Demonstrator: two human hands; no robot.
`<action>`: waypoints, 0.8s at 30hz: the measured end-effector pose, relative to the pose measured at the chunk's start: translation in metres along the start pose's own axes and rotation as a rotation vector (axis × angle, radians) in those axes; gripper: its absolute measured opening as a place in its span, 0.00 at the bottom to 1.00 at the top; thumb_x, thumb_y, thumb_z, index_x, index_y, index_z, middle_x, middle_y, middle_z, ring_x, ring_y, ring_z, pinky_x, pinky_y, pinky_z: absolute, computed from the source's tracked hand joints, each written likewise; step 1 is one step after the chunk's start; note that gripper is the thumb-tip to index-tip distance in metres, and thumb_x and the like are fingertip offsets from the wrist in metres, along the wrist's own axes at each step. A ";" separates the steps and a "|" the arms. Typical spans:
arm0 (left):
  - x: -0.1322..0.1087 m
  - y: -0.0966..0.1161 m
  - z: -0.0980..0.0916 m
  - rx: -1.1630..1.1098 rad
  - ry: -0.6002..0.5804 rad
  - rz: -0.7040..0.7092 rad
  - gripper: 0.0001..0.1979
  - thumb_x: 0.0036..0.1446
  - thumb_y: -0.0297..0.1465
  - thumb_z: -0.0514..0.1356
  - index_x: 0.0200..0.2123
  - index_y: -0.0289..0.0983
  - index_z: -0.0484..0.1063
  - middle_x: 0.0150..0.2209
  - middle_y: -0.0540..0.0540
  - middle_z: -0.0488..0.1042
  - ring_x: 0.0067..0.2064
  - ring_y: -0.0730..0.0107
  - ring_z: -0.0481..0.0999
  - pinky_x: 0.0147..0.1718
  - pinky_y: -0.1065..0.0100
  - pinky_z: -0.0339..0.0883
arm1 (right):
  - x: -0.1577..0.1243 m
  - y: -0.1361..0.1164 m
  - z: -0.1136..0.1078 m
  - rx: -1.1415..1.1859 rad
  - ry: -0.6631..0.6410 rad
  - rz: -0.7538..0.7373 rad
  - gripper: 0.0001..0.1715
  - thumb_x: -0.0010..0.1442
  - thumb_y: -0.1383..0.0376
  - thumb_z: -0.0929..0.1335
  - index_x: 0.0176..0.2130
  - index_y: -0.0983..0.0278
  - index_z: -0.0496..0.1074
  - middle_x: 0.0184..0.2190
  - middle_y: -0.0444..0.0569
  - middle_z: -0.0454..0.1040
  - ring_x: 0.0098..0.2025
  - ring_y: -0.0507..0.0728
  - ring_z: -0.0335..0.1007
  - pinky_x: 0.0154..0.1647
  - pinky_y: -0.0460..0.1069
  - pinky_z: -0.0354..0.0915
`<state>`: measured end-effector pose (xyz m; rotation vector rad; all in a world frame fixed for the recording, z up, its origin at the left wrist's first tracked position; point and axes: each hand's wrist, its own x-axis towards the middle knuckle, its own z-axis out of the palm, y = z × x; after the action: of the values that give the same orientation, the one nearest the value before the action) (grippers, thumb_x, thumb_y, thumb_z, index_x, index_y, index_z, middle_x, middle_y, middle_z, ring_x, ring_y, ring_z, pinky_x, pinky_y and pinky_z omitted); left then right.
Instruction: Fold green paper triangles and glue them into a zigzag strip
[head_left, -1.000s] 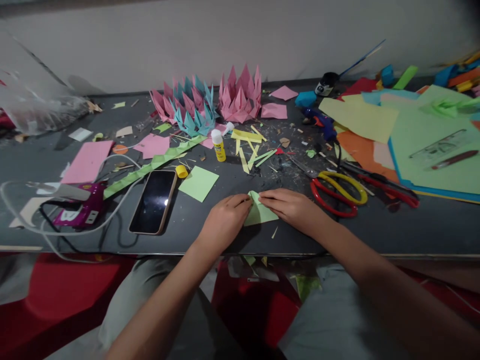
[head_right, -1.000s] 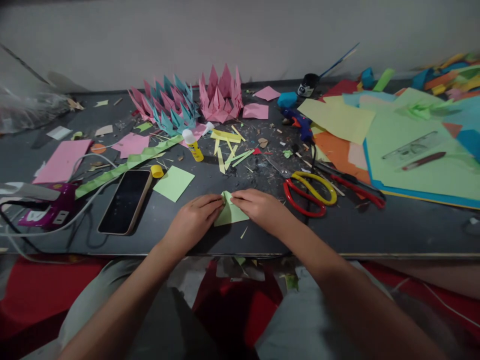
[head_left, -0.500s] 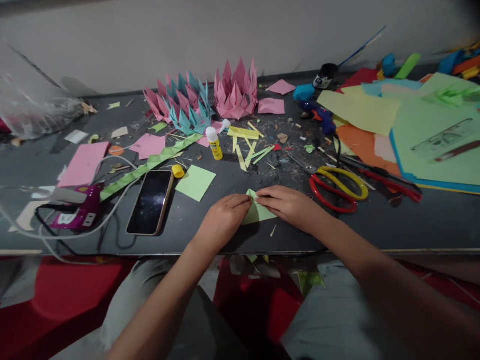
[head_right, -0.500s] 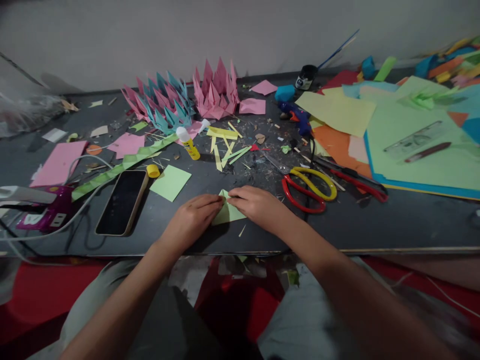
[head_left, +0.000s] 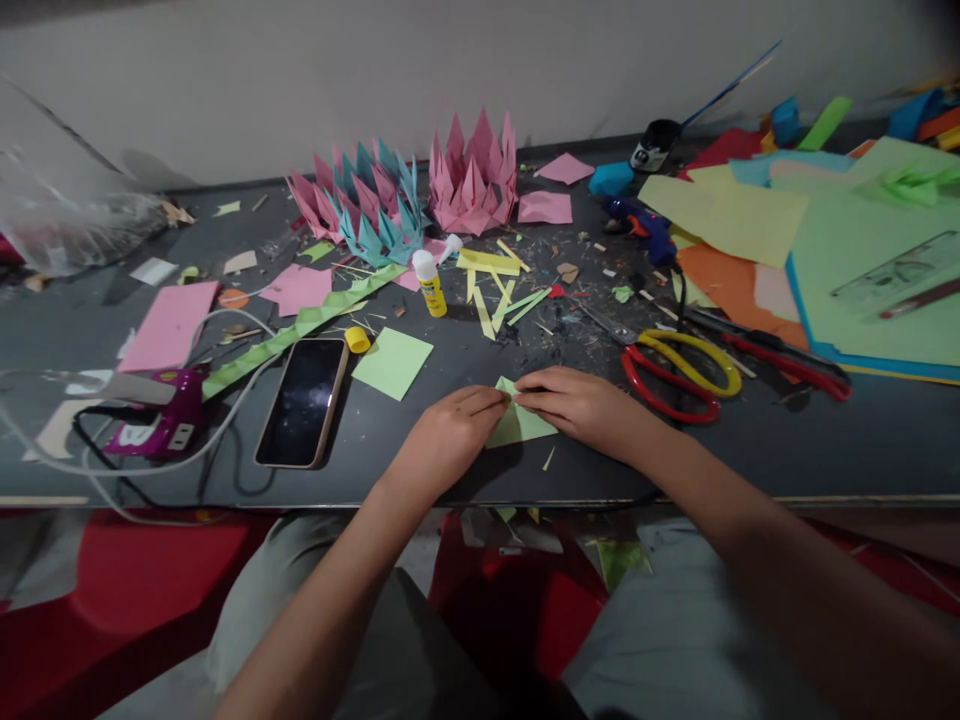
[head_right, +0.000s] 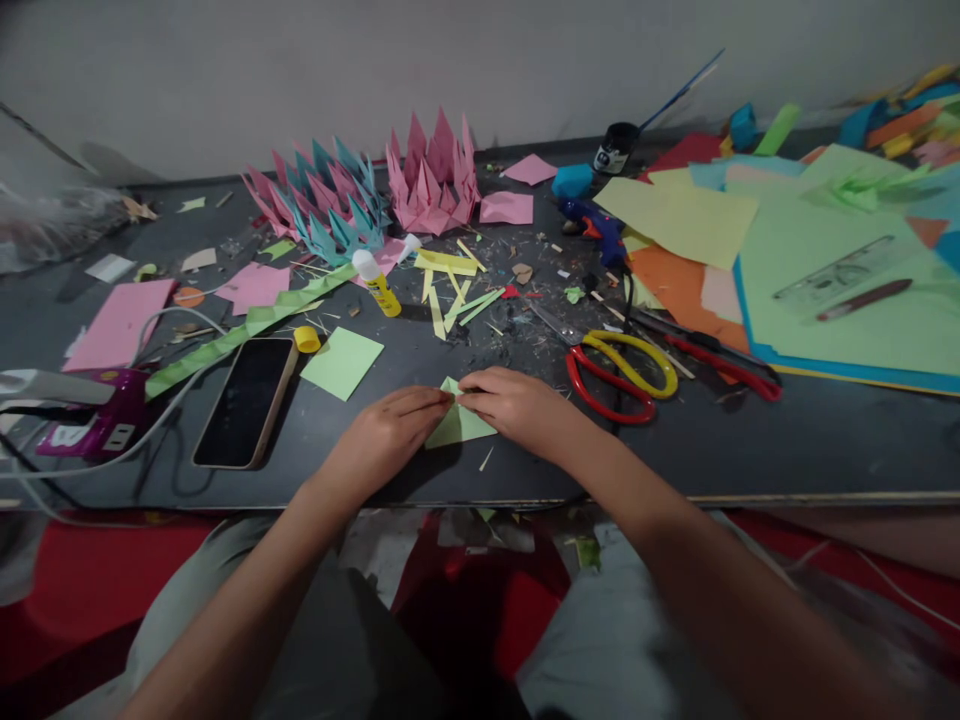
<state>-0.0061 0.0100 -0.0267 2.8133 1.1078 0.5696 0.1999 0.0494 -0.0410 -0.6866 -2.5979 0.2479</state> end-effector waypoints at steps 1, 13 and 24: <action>0.000 0.000 0.000 -0.001 -0.007 0.002 0.09 0.58 0.22 0.54 0.42 0.30 0.70 0.42 0.42 0.74 0.46 0.67 0.72 0.47 0.64 0.70 | 0.000 0.000 0.000 -0.002 -0.005 -0.001 0.13 0.60 0.71 0.61 0.40 0.67 0.73 0.40 0.52 0.74 0.41 0.56 0.69 0.42 0.51 0.68; 0.002 0.001 -0.005 -0.031 -0.075 0.005 0.10 0.56 0.22 0.56 0.42 0.29 0.70 0.43 0.42 0.73 0.47 0.65 0.71 0.48 0.64 0.68 | 0.000 0.000 0.000 -0.026 -0.013 -0.015 0.14 0.61 0.71 0.60 0.40 0.69 0.73 0.42 0.54 0.74 0.42 0.58 0.70 0.42 0.53 0.69; 0.001 0.000 -0.003 -0.005 -0.039 0.019 0.08 0.58 0.23 0.54 0.41 0.31 0.70 0.43 0.43 0.74 0.47 0.66 0.71 0.48 0.63 0.68 | 0.000 -0.002 0.001 -0.047 -0.012 0.011 0.16 0.61 0.71 0.59 0.43 0.66 0.72 0.45 0.53 0.74 0.44 0.57 0.70 0.45 0.55 0.68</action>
<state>-0.0068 0.0106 -0.0235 2.8205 1.0724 0.5161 0.1988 0.0477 -0.0413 -0.7186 -2.6194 0.1957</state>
